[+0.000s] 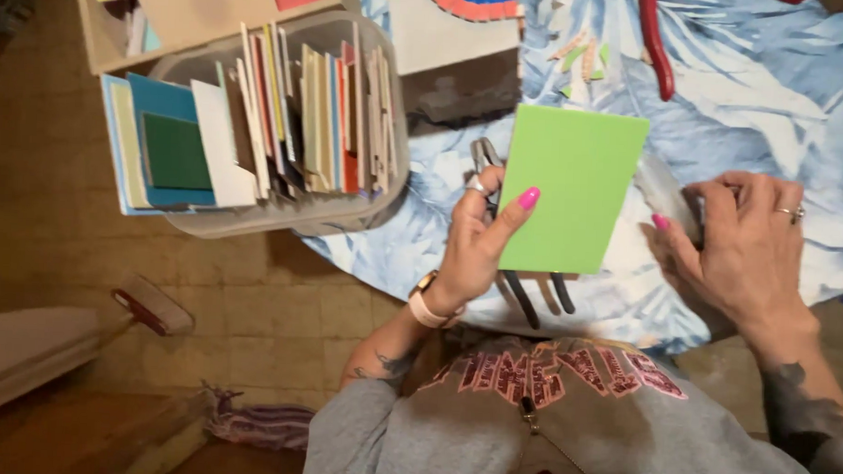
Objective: Trimming and cleaning the edges of a green cardstock sheet using pliers and a scraper tool.
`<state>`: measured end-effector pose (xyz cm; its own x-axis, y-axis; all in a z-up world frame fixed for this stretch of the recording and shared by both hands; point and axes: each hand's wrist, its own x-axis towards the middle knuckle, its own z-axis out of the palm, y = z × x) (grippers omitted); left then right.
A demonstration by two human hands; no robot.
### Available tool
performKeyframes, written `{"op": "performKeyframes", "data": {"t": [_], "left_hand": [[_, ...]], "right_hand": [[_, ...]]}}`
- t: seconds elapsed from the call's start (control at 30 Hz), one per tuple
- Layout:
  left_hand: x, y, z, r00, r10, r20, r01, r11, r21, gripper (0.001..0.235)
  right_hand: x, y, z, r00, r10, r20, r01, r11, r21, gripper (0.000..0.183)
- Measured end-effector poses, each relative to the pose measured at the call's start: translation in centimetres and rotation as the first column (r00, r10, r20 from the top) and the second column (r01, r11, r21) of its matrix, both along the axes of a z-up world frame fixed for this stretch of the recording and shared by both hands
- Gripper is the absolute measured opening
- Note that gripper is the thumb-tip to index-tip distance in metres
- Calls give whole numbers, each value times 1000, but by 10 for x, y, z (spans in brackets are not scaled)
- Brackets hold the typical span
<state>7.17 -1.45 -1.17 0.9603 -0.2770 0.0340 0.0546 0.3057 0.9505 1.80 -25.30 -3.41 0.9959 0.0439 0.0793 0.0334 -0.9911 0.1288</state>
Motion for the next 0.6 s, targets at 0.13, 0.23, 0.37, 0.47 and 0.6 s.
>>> {"op": "performKeyframes", "data": {"t": [0.13, 0.23, 0.37, 0.47, 0.6], "left_hand": [[-6, -19, 12, 995, -6, -103, -1, 998, -68, 22], [-15, -30, 24, 999, 16, -36, -15, 999, 40, 20], [-25, -26, 23, 986, 44, 159, -97, 936, 339, 19], [-29, -11, 35, 955, -16, 296, -161, 810, 563, 26], [-38, 20, 52, 951, -31, 307, -195, 712, 675, 24]], "right_hand": [[5, 5, 11, 979, 174, 106, -197, 677, 709, 35], [-2, 15, 3, 981, 152, -119, 104, 107, 989, 28], [1, 21, 17, 964, 186, -190, 242, -320, 916, 15], [0, 22, 16, 943, 194, -271, 328, -397, 857, 14], [-5, 21, 11, 906, 283, -314, 406, -379, 831, 12]]}}
